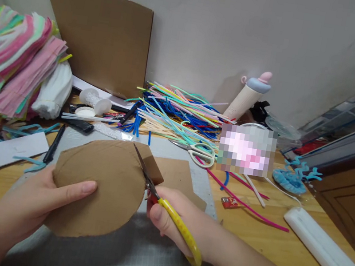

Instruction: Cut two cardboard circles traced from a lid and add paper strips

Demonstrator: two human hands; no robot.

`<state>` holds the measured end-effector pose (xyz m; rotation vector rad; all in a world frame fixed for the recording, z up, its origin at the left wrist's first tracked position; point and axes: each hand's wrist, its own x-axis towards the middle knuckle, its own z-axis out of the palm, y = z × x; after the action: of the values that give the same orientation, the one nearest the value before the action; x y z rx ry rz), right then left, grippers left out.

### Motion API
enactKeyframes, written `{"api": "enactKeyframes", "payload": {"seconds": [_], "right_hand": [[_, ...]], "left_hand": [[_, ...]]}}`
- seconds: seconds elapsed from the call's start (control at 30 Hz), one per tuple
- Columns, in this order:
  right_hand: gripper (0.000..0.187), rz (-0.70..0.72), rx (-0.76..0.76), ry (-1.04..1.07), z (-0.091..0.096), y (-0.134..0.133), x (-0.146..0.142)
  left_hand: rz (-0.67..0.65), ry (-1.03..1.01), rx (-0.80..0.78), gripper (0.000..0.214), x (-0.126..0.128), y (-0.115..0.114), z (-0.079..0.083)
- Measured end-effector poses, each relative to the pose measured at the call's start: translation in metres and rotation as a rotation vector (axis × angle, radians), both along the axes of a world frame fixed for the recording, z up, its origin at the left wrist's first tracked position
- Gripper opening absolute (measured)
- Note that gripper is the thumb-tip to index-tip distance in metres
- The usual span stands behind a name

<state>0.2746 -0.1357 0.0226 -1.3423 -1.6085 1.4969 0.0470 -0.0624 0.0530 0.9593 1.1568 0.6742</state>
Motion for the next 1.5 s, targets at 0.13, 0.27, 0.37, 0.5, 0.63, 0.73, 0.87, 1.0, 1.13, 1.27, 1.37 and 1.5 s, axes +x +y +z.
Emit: {"api": "enactKeyframes", "payload": {"seconds": [0.13, 0.27, 0.37, 0.5, 0.63, 0.73, 0.87, 1.0, 1.13, 1.27, 1.37, 1.5], "right_hand": [[0.062, 0.085, 0.047, 0.036, 0.008, 0.0, -0.002], [0.058, 0.035, 0.208, 0.059, 0.004, -0.002, -0.007], [0.058, 0.028, 0.22, 0.053, -0.001, -0.002, -0.009], [0.057, 0.023, 0.196, 0.036, -0.002, -0.002, -0.007], [0.057, 0.012, 0.148, 0.025, 0.001, -0.001, -0.007], [0.059, 0.027, 0.106, 0.031, 0.005, -0.001, -0.007], [0.059, 0.024, 0.032, 0.06, 0.005, -0.002, -0.007], [0.06, 0.0, 0.002, 0.041, 0.004, -0.004, -0.006], [0.063, 0.022, -0.026, 0.0, 0.011, -0.001, -0.005], [0.062, 0.027, 0.003, -0.03, 0.015, 0.002, -0.003], [0.061, 0.024, 0.046, -0.068, 0.011, 0.002, -0.003], [0.063, -0.011, 0.041, -0.085, 0.006, 0.001, -0.002]], "left_hand": [[0.0, 0.007, 0.032, 0.048, 0.0, -0.001, -0.001], [-0.002, 0.011, 0.064, 0.048, 0.0, -0.002, -0.002], [0.004, 0.006, 0.069, 0.045, 0.001, -0.003, -0.002], [0.029, -0.013, 0.078, 0.045, 0.003, -0.004, -0.003], [0.039, -0.032, 0.067, 0.044, 0.003, -0.005, -0.004], [0.034, -0.007, 0.06, 0.046, 0.002, -0.004, -0.004], [0.01, -0.001, 0.057, 0.045, 0.0, -0.004, -0.004], [0.026, 0.023, 0.064, 0.046, -0.001, -0.003, -0.005], [0.057, 0.061, 0.07, 0.048, -0.002, -0.002, -0.005], [0.04, 0.07, 0.064, 0.051, -0.005, 0.0, -0.003], [0.026, 0.077, 0.063, 0.053, -0.007, 0.002, -0.003], [0.016, 0.087, 0.084, 0.056, -0.009, 0.005, -0.002]]}}
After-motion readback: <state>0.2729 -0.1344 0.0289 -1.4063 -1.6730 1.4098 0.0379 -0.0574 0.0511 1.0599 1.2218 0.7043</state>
